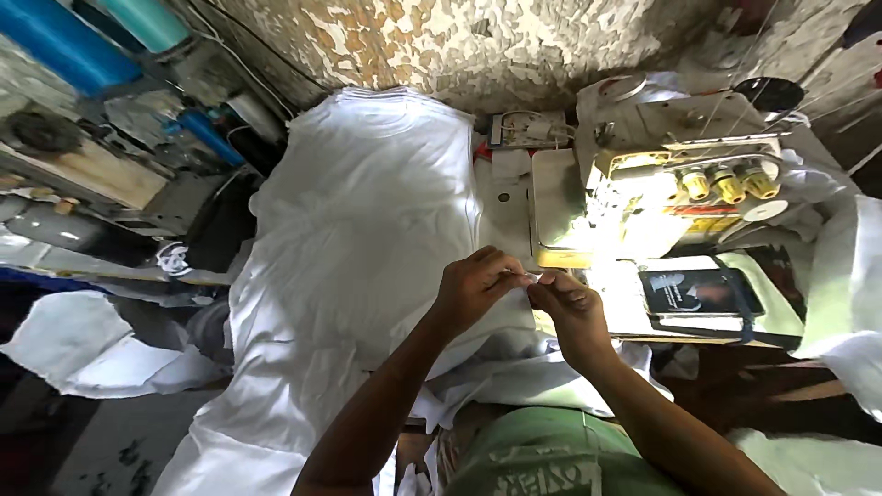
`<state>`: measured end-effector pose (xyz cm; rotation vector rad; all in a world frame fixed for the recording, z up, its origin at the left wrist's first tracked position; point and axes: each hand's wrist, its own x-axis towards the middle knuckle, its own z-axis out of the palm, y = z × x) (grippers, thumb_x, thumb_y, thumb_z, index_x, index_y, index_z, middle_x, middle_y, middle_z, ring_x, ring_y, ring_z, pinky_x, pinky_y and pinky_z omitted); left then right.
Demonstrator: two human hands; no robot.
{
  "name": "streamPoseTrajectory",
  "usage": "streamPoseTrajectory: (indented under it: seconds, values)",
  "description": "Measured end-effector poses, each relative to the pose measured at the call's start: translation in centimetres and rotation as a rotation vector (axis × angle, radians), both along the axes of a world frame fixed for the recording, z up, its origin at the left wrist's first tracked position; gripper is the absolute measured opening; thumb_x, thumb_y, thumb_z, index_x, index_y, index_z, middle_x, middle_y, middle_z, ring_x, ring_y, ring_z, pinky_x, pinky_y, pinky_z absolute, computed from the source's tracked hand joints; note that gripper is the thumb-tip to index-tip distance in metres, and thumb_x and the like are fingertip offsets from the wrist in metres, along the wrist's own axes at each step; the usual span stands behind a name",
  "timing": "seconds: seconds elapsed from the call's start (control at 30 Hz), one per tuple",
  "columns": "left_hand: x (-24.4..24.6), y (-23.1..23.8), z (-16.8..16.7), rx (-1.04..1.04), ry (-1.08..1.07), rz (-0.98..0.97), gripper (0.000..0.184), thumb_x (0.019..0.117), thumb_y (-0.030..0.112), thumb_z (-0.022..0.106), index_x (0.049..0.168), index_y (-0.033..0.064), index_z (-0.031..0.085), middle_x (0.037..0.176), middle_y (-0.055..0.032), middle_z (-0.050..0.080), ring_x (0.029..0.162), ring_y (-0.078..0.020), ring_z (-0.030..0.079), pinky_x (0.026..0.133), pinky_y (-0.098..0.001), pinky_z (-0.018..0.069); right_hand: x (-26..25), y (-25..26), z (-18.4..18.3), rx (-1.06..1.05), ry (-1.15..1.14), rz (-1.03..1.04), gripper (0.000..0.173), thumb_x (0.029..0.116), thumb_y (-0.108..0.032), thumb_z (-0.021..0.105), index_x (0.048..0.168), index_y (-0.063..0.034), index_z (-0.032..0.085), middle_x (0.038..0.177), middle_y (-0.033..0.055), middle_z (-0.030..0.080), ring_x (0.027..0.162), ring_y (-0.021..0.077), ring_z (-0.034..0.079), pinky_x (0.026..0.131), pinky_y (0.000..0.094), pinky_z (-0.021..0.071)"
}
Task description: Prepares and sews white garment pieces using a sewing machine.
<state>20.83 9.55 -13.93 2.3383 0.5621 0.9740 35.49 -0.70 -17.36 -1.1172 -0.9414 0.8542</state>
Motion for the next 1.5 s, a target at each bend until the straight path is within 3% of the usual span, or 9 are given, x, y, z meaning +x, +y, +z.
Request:
streamPoseTrajectory:
  seconds: [0.2,0.37,0.53,0.6,0.73,1.03,1.2,1.33,1.5]
  values:
    - [0.0,0.9,0.1,-0.102,-0.026,-0.096,0.013,0.0882,0.011,0.077,0.093,-0.0002,0.071,0.099,-0.0085,0.07,0.097,-0.0089,0.066,0.086,-0.0214,0.0541,0.0,-0.2,0.0,0.008,-0.03,0.003,0.015,0.0935,0.002,0.06,0.098,-0.0074,0.071,0.08,-0.0097,0.068,0.072,-0.0021,0.063,0.071,0.0185,0.0551]
    - [0.0,1.1,0.9,-0.347,0.096,-0.223,0.034,0.0954,0.006,0.068,0.128,-0.006,0.065,0.114,-0.0144,0.073,0.104,-0.0131,0.07,0.094,-0.028,0.0547,0.0,-0.4,-0.4,0.039,-0.049,0.016,0.016,0.0941,0.002,0.059,0.1,-0.0069,0.07,0.082,-0.0098,0.068,0.072,-0.0025,0.063,0.072,0.0181,0.0553]
    - [0.3,-0.5,1.2,-0.093,0.143,-0.007,0.015,0.097,0.013,0.067,0.094,0.0005,0.075,0.083,-0.0075,0.066,0.074,-0.0107,0.062,0.069,-0.0244,0.051,0.1,0.0,-0.9,0.066,0.081,0.02,0.022,0.095,0.001,0.06,0.105,-0.0183,0.056,0.091,-0.0103,0.068,0.073,-0.0001,0.065,0.069,0.0202,0.0575]
    - [0.2,-0.8,1.5,0.025,0.117,0.045,0.017,0.0986,0.013,0.064,0.096,0.0006,0.075,0.085,-0.0088,0.067,0.072,-0.0123,0.063,0.065,-0.0253,0.0513,0.0,0.0,-2.4,0.121,0.008,0.024,0.027,0.0938,-0.001,0.064,0.109,-0.0188,0.051,0.097,-0.0103,0.065,0.078,-0.0001,0.065,0.072,0.022,0.0585]
    - [-0.4,-0.4,2.5,0.235,0.104,0.077,0.021,0.1009,0.014,0.061,0.098,-0.0015,0.075,0.088,-0.0137,0.068,0.075,-0.0179,0.066,0.065,-0.0283,0.0521,0.1,-1.4,-5.6,-0.03,-0.35,0.077,0.023,0.095,-0.012,0.067,0.108,0.006,0.061,0.088,0.0079,0.066,0.077,0.0079,0.063,0.074,0.0255,0.055]
    - [-1.0,0.2,2.9,0.213,0.088,0.048,0.02,0.1001,0.015,0.063,0.097,-0.0008,0.075,0.09,-0.0118,0.068,0.081,-0.0105,0.065,0.072,-0.0194,0.0502,1.5,-3.3,-8.9,0.006,-0.416,0.051,0.021,0.0954,-0.018,0.069,0.1,0.0021,0.071,0.095,0.0088,0.07,0.087,0.0057,0.065,0.081,0.0201,0.0541]
    - [-1.1,0.1,2.9,0.21,0.078,0.022,0.019,0.0996,0.014,0.064,0.097,-0.001,0.076,0.092,-0.0111,0.068,0.082,-0.0078,0.064,0.074,-0.016,0.0494,1.9,-2.8,-9.4,-0.003,-0.316,0.139,0.022,0.0983,-0.021,0.066,0.1,0.0006,0.069,0.123,0.0121,0.064,0.089,0.0022,0.061,0.077,0.0167,0.0516]
    - [-1.4,-0.2,3.1,0.192,0.071,0.002,0.019,0.0996,0.014,0.064,0.096,-0.0006,0.076,0.091,-0.0096,0.068,0.084,-0.0057,0.064,0.076,-0.0143,0.0494,2.8,-2.7,-9.1,-0.039,-0.165,0.285,0.015,0.0962,-0.015,0.068,0.1,-0.0009,0.066,0.089,-0.0033,0.065,0.072,-0.0051,0.056,0.069,0.0138,0.0492]
    - [-3.4,-1.7,3.8,0.117,0.037,0.035,0.018,0.1015,0.013,0.061,0.101,-0.0023,0.072,0.099,-0.0055,0.066,0.093,0.0003,0.063,0.085,-0.0123,0.0504,2.8,-5.2,-6.2,0.03,-0.345,0.23,0.02,0.0969,-0.014,0.065,0.097,0.0058,0.068,0.083,0.0056,0.066,0.072,-0.0017,0.056,0.068,0.0137,0.0477]
